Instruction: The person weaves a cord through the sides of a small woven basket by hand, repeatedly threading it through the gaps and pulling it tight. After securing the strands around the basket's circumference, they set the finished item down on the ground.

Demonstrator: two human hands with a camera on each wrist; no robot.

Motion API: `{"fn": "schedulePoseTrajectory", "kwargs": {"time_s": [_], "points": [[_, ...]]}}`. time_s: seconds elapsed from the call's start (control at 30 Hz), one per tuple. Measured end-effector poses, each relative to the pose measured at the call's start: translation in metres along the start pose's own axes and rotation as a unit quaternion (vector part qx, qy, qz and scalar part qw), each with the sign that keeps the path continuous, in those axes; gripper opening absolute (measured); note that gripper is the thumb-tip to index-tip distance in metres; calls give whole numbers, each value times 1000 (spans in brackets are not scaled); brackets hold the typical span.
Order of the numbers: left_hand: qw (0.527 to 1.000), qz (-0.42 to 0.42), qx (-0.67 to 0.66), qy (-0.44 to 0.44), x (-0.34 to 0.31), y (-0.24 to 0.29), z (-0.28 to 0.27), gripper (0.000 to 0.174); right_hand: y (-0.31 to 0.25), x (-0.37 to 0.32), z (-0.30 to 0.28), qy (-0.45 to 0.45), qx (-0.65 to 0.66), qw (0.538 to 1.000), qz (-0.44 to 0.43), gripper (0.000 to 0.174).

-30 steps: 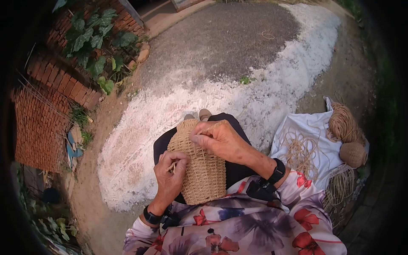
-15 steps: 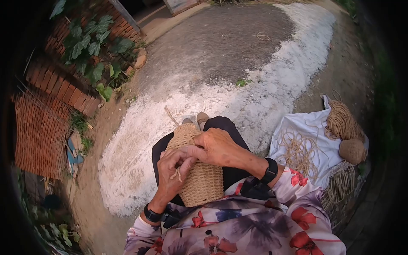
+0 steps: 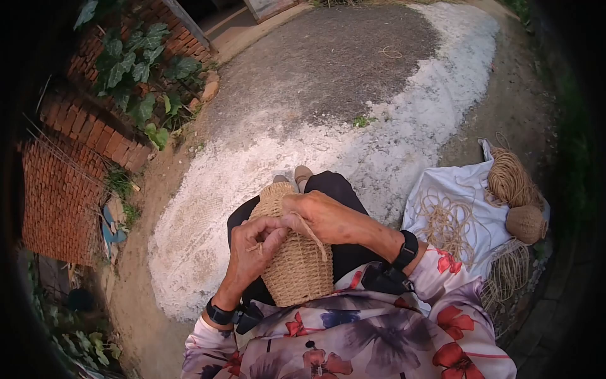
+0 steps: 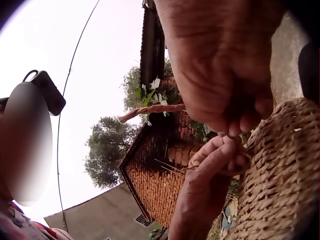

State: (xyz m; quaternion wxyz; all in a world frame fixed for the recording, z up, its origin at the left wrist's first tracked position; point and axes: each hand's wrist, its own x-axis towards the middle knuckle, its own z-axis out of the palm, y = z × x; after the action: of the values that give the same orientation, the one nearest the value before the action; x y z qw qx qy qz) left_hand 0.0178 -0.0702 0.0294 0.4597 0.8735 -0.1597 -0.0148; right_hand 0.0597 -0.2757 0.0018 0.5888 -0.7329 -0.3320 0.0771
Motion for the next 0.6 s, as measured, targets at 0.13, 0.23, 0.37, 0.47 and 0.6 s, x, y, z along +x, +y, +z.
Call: {"fn": "schedulePoseTrajectory", "kwargs": {"time_s": [0.13,0.23,0.37,0.47,0.6], "points": [[998,-50,-42,-18,2,3,-6,11,-4,2,-1,-15,20,1000,9,31],[996,-62,-56,-23,2,1,-8,10,-4,1,1,-12,78,996,48,30],[997,-70,-41,-19,3,5,-13,8,2,0,5,-1,42,998,54,27],[992,-86,-94,-5,1,-4,-11,8,0,-1,8,-19,44,994,95,20],[993,-69,-99,-11,4,-2,-14,10,3,0,14,12,27,999,26,17]]}}
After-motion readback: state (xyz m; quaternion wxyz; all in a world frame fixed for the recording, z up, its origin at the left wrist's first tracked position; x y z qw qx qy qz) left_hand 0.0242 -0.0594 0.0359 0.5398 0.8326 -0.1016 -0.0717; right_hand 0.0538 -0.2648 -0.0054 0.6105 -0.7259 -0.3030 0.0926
